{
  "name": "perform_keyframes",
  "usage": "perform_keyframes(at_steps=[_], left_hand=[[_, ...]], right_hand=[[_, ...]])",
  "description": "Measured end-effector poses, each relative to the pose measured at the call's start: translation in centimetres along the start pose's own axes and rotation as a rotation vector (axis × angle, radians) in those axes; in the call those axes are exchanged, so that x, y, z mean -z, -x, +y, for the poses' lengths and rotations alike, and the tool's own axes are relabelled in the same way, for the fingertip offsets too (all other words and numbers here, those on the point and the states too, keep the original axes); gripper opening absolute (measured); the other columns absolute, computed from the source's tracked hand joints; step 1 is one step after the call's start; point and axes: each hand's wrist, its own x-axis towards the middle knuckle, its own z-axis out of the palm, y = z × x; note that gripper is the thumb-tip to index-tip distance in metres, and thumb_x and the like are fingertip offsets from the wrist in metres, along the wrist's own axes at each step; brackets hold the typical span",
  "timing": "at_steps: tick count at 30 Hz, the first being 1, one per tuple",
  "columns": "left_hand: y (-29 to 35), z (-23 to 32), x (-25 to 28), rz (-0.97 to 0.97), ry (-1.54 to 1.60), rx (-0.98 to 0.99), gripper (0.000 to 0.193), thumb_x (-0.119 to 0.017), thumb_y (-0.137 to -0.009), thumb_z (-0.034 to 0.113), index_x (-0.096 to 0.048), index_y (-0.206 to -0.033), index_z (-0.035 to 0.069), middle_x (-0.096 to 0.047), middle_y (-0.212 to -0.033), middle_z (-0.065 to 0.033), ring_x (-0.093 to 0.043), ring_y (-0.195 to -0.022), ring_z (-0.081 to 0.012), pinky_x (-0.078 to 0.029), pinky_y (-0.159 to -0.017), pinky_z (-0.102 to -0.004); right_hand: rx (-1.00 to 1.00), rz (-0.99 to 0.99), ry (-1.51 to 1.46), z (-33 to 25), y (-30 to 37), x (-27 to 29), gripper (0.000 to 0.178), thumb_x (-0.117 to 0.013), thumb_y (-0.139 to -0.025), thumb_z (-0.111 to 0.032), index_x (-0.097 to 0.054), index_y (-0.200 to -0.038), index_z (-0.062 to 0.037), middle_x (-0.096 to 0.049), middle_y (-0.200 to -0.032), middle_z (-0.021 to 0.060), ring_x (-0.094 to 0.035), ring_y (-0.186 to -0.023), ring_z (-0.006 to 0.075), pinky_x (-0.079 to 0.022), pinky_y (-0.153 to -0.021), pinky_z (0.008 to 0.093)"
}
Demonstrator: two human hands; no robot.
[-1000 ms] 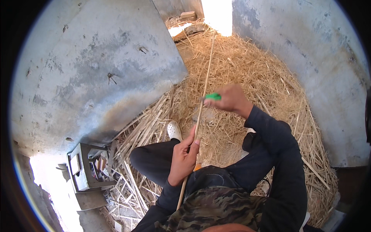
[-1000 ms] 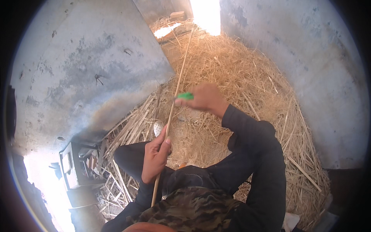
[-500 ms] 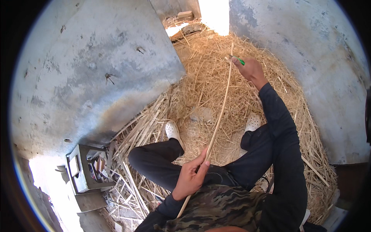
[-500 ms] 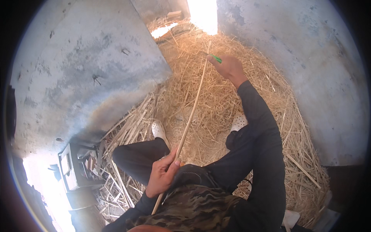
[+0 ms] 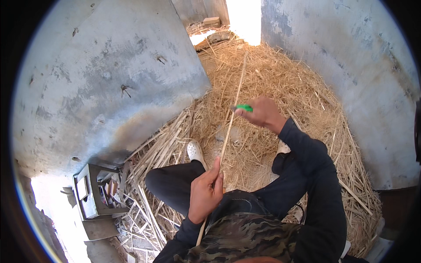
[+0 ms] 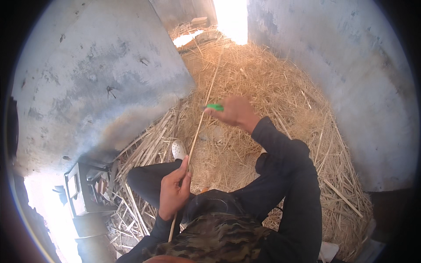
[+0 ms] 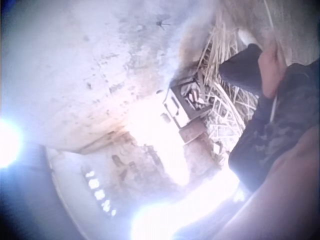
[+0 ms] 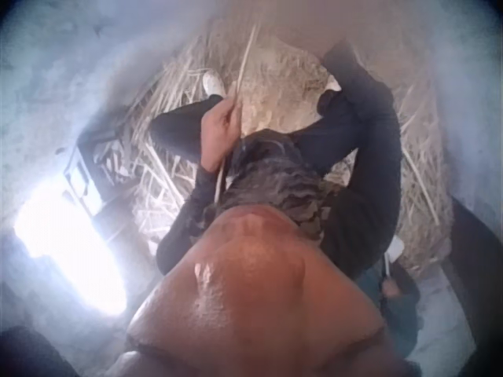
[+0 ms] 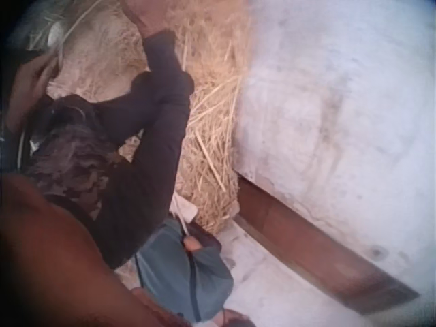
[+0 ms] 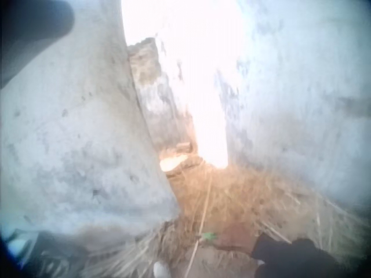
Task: The person sits on a straw-covered floor and uses a green utility knife to shave a long, thin wooden stick. They hold the stick with their left hand and repeatedly scrape the blade along its length to remove the outer layer, rotating the stick as they work.
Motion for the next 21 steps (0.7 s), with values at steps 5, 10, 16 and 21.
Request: perform_keyframes(at_steps=[5,10,16,21], left_hand=[[0.4,0.1,0.3,-0.012,0.015,0.012,0.045,-0.058,-0.087,0.000,-0.054,-0.132,0.001,-0.053,-0.067,-0.0155,-0.053,-0.054,-0.0271,-0.045,-0.056,-0.0316],[2.5,-0.5,-0.3,-0.081,0.043,-0.047,0.045,-0.058,-0.088,0.000,-0.054,-0.132,0.000,-0.054,-0.069,-0.0159,-0.053,-0.055,-0.0273,-0.044,-0.056,-0.0319],[4.9,0.3,0.4,-0.213,0.095,0.015,0.044,-0.060,-0.088,0.000,-0.054,-0.132,-0.001,-0.055,-0.070,-0.0153,-0.055,-0.057,-0.0243,-0.046,-0.059,-0.0305],[5.7,-1.7,1.0,-0.215,0.475,0.361,0.040,-0.054,-0.096,0.008,-0.052,-0.136,0.001,-0.057,-0.070,-0.0060,-0.048,-0.050,-0.0107,-0.041,-0.050,-0.0224]], right_hand=[[0.020,-0.008,0.027,0.0,0.0,-0.9,0.087,-0.027,-0.081,-0.088,-0.056,-0.055,-0.0105,-0.041,-0.045,0.0017,-0.045,-0.040,0.0172,-0.032,-0.039,0.0357],[-0.191,0.139,0.048,7.7,-3.0,0.5,0.085,-0.024,-0.086,-0.083,-0.053,-0.058,-0.0075,-0.040,-0.048,0.0004,-0.040,-0.041,0.0173,-0.030,-0.040,0.0368],[-0.392,0.434,0.010,14.4,-3.9,2.1,0.085,-0.025,-0.086,-0.083,-0.044,-0.051,-0.0081,-0.037,-0.048,0.0024,-0.038,-0.044,0.0186,-0.029,-0.042,0.0400],[-0.647,0.332,0.014,20.7,-1.3,4.3,0.082,-0.032,-0.089,-0.077,-0.040,-0.050,-0.0053,-0.038,-0.048,0.0040,-0.037,-0.045,0.0197,-0.028,-0.045,0.0414]])
